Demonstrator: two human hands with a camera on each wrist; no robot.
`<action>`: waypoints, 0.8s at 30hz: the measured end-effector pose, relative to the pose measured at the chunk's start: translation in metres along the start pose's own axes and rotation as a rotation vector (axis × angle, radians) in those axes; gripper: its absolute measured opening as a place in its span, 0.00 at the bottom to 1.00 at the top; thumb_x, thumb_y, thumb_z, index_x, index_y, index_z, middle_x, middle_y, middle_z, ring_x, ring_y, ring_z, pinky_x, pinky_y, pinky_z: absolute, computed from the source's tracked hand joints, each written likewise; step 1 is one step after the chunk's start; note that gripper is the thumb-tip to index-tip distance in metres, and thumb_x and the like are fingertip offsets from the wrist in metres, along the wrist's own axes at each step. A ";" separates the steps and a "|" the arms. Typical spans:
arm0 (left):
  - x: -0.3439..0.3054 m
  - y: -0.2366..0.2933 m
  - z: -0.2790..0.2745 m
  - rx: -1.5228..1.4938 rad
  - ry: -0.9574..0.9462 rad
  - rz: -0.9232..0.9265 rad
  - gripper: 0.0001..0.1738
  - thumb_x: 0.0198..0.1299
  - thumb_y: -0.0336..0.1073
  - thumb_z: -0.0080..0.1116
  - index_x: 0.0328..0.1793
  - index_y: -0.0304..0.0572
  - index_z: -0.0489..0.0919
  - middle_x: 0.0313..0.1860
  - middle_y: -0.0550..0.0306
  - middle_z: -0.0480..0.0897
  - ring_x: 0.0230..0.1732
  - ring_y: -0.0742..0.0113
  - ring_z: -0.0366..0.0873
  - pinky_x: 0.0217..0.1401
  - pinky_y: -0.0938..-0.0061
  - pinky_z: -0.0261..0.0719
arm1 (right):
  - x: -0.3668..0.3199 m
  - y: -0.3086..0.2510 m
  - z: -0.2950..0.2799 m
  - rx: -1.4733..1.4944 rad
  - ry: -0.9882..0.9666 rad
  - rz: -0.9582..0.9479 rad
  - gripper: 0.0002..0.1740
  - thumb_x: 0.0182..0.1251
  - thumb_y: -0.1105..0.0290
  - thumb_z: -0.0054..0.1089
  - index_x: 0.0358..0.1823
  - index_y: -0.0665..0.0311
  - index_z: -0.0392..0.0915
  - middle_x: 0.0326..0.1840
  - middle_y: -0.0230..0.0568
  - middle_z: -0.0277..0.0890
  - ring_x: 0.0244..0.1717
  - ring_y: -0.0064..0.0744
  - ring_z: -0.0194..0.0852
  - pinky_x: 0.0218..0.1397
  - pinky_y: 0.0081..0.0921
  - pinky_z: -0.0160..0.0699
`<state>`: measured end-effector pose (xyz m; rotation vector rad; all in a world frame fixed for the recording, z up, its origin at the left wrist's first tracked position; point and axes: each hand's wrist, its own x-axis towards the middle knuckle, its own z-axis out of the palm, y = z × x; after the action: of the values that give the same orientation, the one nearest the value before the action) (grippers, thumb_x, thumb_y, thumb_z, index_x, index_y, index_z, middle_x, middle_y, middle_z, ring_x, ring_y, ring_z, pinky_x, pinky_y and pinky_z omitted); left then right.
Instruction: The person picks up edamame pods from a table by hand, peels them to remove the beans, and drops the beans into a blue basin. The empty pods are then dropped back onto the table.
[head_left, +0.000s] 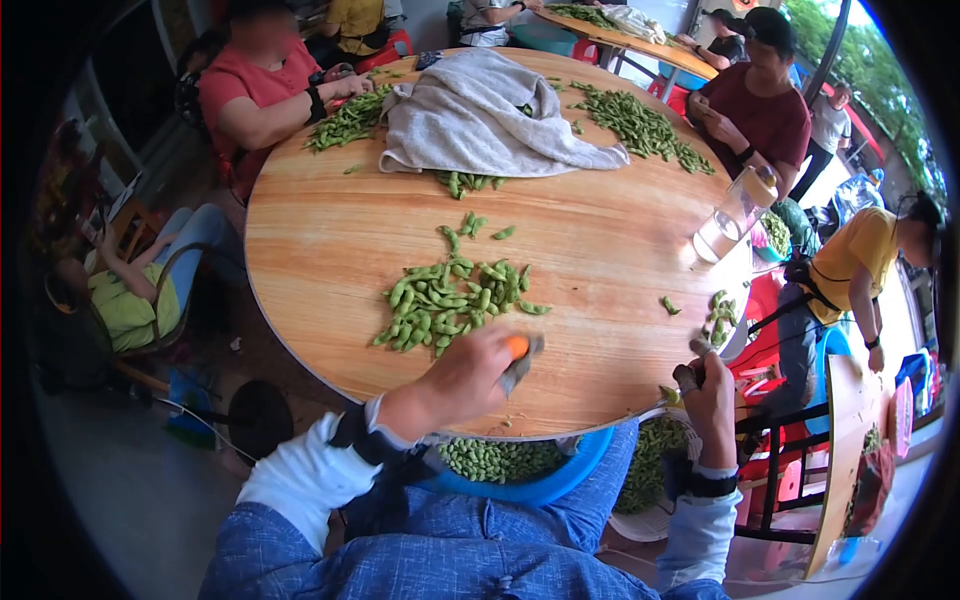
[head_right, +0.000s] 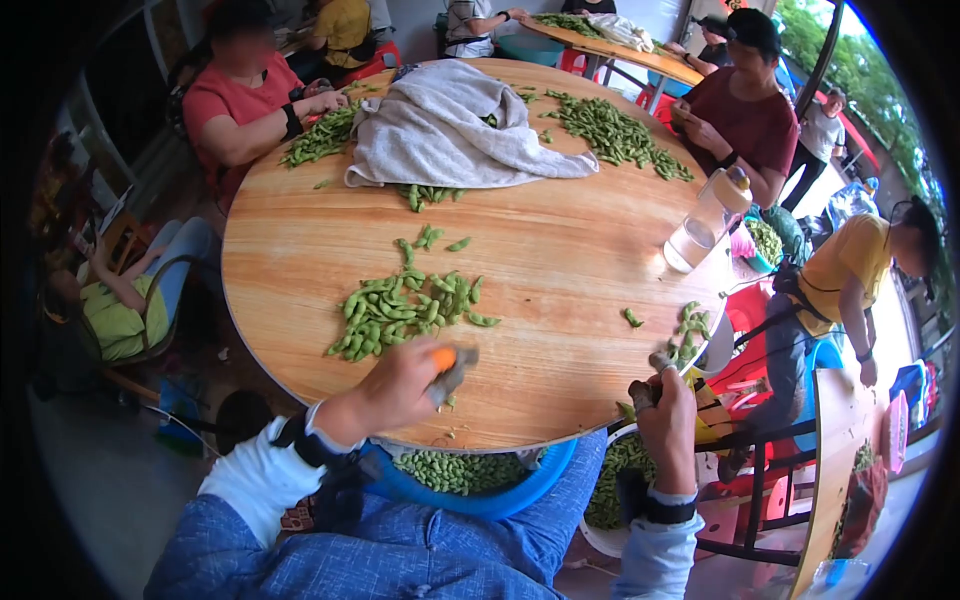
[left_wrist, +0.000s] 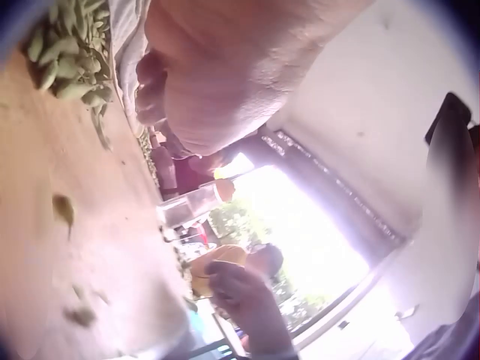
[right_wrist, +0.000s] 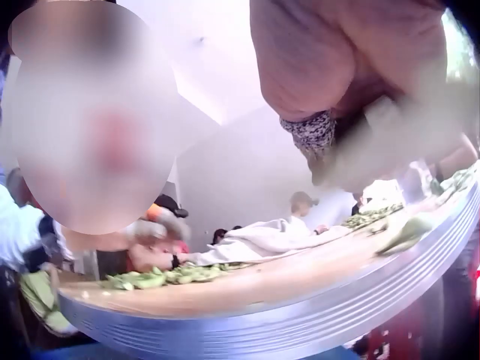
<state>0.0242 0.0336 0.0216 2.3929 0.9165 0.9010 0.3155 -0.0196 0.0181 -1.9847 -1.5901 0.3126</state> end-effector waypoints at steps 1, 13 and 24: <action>0.013 -0.007 0.008 0.149 0.000 0.007 0.06 0.46 0.27 0.51 0.32 0.33 0.74 0.30 0.50 0.73 0.34 0.54 0.72 0.36 0.66 0.70 | -0.006 0.005 0.002 0.133 0.027 -0.006 0.15 0.48 0.76 0.58 0.40 0.67 0.73 0.22 0.42 0.72 0.25 0.32 0.72 0.29 0.24 0.70; 0.031 -0.035 0.039 0.560 -0.115 0.046 0.03 0.45 0.29 0.48 0.26 0.39 0.72 0.28 0.52 0.71 0.35 0.57 0.70 0.37 0.66 0.65 | -0.056 -0.051 0.058 0.944 -0.219 0.161 0.13 0.54 0.79 0.54 0.44 0.71 0.71 0.32 0.35 0.73 0.34 0.21 0.70 0.37 0.15 0.68; -0.040 0.012 0.024 -0.976 -0.136 -0.640 0.07 0.55 0.33 0.50 0.34 0.36 0.73 0.26 0.60 0.77 0.27 0.75 0.73 0.30 0.82 0.70 | -0.058 -0.090 0.076 1.350 -0.508 0.175 0.12 0.55 0.73 0.55 0.41 0.70 0.73 0.32 0.32 0.74 0.31 0.17 0.68 0.35 0.14 0.67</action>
<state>0.0233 -0.0064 -0.0046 1.2085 0.8308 0.6766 0.1879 -0.0410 -0.0026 -0.9551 -0.9084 1.5549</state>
